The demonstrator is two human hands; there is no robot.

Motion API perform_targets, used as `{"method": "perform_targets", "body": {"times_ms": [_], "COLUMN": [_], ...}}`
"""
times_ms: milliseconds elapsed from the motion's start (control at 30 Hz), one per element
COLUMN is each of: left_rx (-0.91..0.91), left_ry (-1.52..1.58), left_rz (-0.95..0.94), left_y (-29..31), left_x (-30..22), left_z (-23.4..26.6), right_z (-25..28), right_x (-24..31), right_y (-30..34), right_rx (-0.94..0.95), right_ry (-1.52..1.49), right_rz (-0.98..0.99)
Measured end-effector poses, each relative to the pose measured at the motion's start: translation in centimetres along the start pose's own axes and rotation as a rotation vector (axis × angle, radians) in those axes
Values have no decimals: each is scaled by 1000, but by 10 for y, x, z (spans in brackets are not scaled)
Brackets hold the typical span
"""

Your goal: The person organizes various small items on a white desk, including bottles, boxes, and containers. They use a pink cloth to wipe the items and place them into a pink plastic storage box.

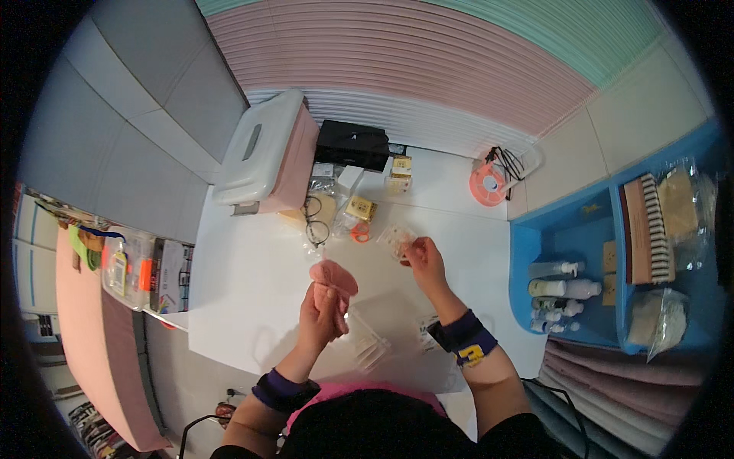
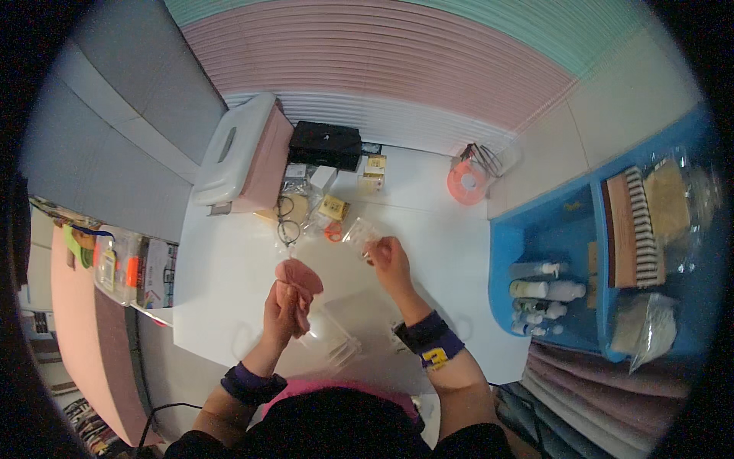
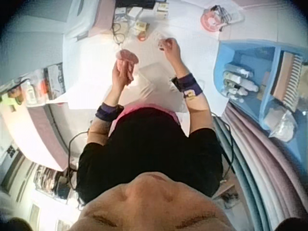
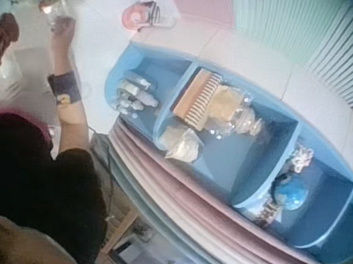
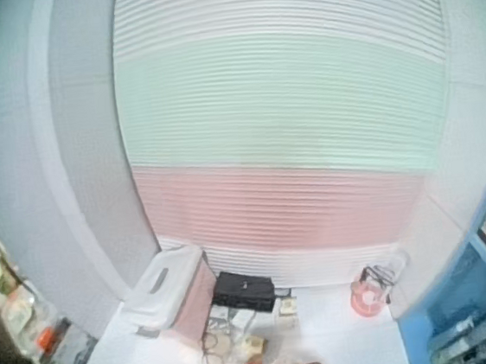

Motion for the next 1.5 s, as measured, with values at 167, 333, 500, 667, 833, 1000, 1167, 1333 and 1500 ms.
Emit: {"method": "perform_targets", "body": {"times_ms": [167, 333, 500, 667, 833, 1000, 1167, 1333, 1500], "left_rx": [40, -27, -162, -59, -26, 100, 154, 175, 45], "left_ry": [-126, -712, -820, -354, 67, 162, 29, -65, -339], "left_rz": [-173, -497, -497, -232, 47, 31, -31, -359, -587], "left_y": [30, 60, 80, 76, 86, 103, 113, 106, 108], "left_x": [-53, -83, -105, -106, -93, -87, -98, -111, -130], "left_z": [-34, -49, -46, -41, -44, -59, -80, -92, -94], "right_z": [-56, -78, -73, -77, -73, -61, -50, -61, -62], "right_x": [51, 95, 130, 116, 102, 111, 137, 148, 149], "right_y": [103, 174, 208, 219, 218, 213, 221, 239, 249], "right_rx": [164, 166, 174, 259, 391, 300, 104, 97, 194], "right_ry": [-1, 101, 151, 59, -214, -288, -21, 105, -5], "right_rz": [59, 138, 214, 162, 122, 175, 306, 537, 526]}}
Point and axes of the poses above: each hand's wrist, its own y-axis away from the middle knuckle, its own z-axis out of the back of the hand, x = y × z, the point moved 8 cm from there along -y, towards the middle knuckle, and after that the axes turned 5 degrees about -z, right-handed, at the moved point
